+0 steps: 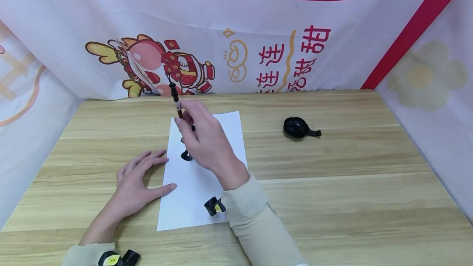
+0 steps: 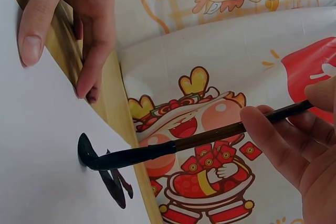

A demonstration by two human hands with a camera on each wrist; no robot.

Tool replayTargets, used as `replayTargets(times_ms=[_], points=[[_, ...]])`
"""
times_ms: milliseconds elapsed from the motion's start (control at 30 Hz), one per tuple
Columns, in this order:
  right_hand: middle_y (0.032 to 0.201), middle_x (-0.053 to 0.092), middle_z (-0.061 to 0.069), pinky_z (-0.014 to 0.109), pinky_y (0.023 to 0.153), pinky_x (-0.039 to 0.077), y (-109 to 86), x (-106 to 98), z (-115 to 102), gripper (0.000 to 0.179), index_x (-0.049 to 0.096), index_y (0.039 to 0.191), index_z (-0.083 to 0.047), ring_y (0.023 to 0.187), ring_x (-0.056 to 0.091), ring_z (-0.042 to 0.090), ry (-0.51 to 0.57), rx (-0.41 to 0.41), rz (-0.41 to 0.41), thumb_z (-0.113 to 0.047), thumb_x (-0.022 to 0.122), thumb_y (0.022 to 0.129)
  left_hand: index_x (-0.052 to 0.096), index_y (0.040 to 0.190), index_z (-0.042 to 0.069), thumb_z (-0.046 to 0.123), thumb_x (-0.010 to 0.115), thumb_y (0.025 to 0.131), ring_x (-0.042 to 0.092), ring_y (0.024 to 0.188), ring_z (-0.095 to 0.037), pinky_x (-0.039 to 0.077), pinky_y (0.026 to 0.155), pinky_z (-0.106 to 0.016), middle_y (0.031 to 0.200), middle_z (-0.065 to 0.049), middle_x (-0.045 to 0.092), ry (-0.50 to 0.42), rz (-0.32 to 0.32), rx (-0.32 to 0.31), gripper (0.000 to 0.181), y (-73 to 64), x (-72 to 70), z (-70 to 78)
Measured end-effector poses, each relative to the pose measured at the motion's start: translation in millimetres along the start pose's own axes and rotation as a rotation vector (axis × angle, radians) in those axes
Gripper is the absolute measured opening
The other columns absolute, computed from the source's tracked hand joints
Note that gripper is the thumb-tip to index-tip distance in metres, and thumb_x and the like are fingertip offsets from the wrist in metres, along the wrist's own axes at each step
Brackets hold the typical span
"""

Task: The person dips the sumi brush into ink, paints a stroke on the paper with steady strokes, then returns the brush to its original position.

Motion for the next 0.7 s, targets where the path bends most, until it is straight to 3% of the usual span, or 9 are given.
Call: replayTargets(times_ms=[700], points=[[0.106,0.064,0.008,0.020,0.072,0.062,-0.2,-3.3,0.5,0.029,0.057,0.138,-0.007,0.090,0.067,0.014,-0.088,-0.025,0.028,-0.013,0.061,0.110,0.065,0.144,0.021,0.047,0.094,0.081,0.026,0.161,-0.041,0.008,0.123,-0.071,0.168,-0.005,0.050,0.004,0.006,0.003,0.073,-0.4,-0.7,0.8]])
Point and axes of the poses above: each hand's wrist, its own y-axis towards the middle knuckle, its own x-axis out of the palm, z = x × y, the point moved 3 cm from there along y, towards the middle knuckle
